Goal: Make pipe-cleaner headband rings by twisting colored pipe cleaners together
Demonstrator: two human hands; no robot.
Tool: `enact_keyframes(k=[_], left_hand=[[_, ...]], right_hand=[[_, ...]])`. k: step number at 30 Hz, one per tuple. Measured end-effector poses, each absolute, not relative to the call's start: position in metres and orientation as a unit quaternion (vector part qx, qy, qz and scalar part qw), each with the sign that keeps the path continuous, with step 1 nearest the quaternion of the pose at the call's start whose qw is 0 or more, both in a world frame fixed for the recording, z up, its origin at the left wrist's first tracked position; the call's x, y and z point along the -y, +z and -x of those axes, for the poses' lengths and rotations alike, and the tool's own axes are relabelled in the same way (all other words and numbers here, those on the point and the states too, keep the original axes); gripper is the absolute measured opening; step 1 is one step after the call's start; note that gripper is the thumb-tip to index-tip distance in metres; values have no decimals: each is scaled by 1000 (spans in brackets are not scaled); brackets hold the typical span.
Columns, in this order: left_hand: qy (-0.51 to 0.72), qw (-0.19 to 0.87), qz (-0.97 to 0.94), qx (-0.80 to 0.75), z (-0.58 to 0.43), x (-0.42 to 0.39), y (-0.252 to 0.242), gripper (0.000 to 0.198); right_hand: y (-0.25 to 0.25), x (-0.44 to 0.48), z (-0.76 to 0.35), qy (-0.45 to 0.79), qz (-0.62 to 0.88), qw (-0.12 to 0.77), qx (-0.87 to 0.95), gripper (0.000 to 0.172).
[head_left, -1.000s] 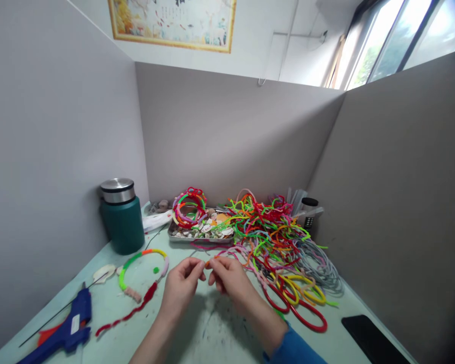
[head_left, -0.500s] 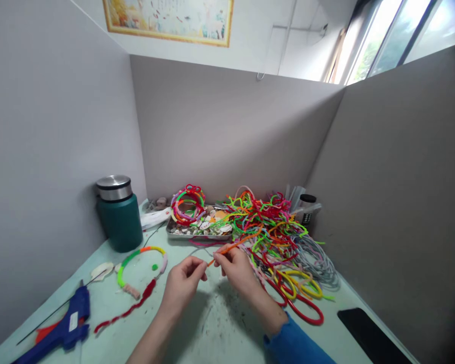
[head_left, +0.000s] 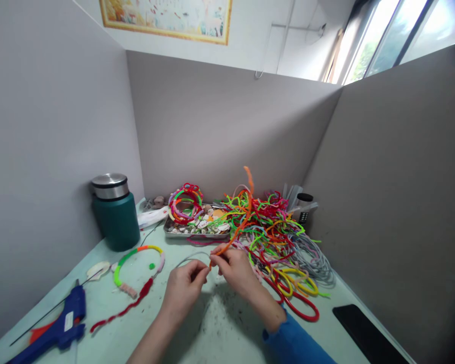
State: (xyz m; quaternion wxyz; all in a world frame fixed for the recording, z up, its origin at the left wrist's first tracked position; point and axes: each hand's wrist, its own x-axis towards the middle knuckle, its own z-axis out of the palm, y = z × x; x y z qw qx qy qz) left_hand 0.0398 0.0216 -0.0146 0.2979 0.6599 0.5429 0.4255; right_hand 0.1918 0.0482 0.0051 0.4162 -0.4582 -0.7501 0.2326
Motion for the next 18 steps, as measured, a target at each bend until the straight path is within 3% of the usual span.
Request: enact_keyframes(k=[18], left_hand=[[395, 269, -666, -573, -43, -20, -14, 27]], right_hand=[[6, -41, -186, 156, 428, 416, 787, 8]])
